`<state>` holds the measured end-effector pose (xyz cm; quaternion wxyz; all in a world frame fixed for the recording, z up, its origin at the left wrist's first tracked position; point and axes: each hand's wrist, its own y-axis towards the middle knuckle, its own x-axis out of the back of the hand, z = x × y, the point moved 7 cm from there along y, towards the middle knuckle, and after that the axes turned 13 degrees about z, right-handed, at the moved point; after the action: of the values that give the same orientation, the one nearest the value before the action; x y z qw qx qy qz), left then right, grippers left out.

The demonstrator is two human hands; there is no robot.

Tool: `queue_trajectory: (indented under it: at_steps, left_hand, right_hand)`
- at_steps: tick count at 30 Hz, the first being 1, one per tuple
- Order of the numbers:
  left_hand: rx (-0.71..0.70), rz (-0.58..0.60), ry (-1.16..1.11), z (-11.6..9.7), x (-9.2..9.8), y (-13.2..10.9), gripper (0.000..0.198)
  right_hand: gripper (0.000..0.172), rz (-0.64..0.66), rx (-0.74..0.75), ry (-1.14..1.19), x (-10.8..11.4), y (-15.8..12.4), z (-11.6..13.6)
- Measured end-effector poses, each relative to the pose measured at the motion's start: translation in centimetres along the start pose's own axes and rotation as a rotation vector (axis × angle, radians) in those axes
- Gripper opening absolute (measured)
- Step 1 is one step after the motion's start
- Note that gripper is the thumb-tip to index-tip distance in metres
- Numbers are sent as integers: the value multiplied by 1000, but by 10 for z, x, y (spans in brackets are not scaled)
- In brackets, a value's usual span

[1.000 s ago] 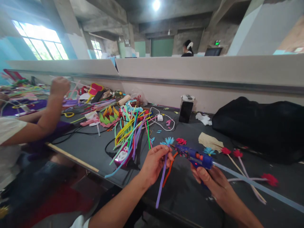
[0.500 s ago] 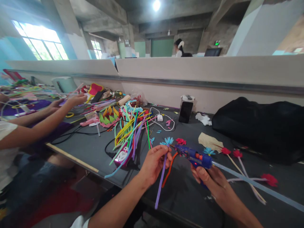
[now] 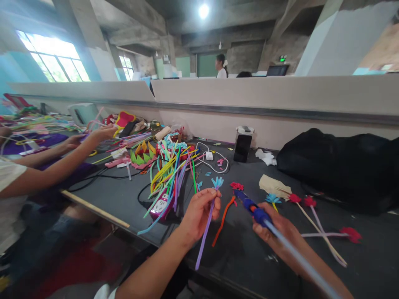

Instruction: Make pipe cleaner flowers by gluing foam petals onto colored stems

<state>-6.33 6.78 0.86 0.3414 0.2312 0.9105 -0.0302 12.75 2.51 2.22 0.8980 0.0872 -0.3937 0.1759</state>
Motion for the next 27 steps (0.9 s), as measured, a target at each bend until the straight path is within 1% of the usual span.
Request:
queue_trajectory:
  at_steps: [3, 6, 8, 11, 13, 15, 17, 19, 22, 24, 27]
  left_hand:
    - [-40, 6, -12, -5, 2, 1, 14]
    - [-96, -15, -15, -13, 9, 3, 15]
    - [-124, -39, -20, -19, 14, 4, 17]
    - [-156, -55, -17, -27, 21, 5, 19]
    - [-172, -48, -12, -30, 22, 6, 18]
    - [-180, -35, -22, -32, 23, 6, 16]
    - [-184, -22, -47, -32, 22, 6, 16]
    - [-182, -16, -66, -32, 21, 5, 16]
    - [-172, -5, -72, -32, 17, 4, 14]
    - [-159, 9, -69, -31, 14, 4, 13]
    - [-142, 25, -64, -28, 11, 5, 12]
  right_hand:
    - [28, 17, 15, -142, 6, 7, 0]
    - [26, 16, -20, -242, 9, 13, -10]
    - [24, 61, -49, -279, 5, 17, -20]
    - [24, 172, -80, -281, -7, 21, -35]
    - [25, 237, -81, -274, -15, 23, -39]
    - [22, 275, -82, -284, -20, 23, -40]
    - [20, 298, -89, -316, -22, 22, -39]
    - [23, 321, -91, -364, -22, 19, -37]
    - [24, 371, -48, -390, -17, 19, -30]
    - [20, 362, -9, -360, -7, 28, -19]
    - [20, 260, -28, -371, 10, 63, 2]
